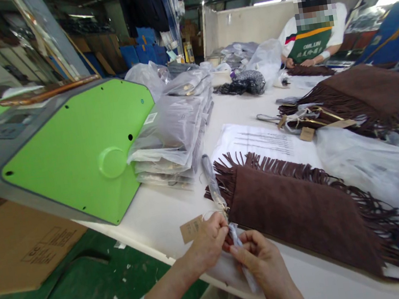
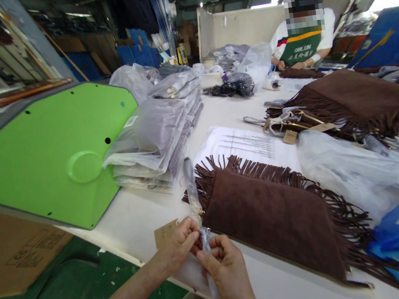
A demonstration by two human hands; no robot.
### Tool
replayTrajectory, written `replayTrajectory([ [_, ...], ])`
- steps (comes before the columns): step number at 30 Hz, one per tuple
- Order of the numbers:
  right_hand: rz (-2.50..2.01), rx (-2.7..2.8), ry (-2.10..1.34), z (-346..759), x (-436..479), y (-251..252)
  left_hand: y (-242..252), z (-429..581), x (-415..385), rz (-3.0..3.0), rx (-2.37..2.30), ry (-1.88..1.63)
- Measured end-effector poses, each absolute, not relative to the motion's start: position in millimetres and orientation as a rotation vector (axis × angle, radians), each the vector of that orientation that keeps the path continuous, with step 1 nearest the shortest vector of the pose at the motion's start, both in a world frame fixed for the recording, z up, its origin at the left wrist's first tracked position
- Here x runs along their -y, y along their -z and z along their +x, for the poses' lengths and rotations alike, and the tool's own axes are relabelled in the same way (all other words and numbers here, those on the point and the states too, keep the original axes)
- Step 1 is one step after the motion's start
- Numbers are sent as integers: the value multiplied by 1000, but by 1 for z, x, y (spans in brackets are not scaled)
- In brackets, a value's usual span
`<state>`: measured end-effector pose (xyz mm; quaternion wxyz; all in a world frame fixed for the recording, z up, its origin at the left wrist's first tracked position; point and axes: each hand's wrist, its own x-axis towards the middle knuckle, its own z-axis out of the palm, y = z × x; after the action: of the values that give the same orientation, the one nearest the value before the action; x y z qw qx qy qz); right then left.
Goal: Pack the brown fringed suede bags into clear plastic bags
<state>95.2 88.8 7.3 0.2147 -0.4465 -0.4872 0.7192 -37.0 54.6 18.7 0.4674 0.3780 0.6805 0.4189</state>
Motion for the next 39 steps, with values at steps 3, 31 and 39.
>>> replayTrajectory([
  [3, -1225, 1408, -1900, 91, -82, -5, -21, -32, -55, 988, -1828, -960],
  [31, -1110, 1748, -1479, 86, -67, 5, -23, -10, -41, 403, -1736, -1186],
  [39, -991, 2061, -245, 124, -117, -13, -22, -17, -52, 316, -1607, -1145],
])
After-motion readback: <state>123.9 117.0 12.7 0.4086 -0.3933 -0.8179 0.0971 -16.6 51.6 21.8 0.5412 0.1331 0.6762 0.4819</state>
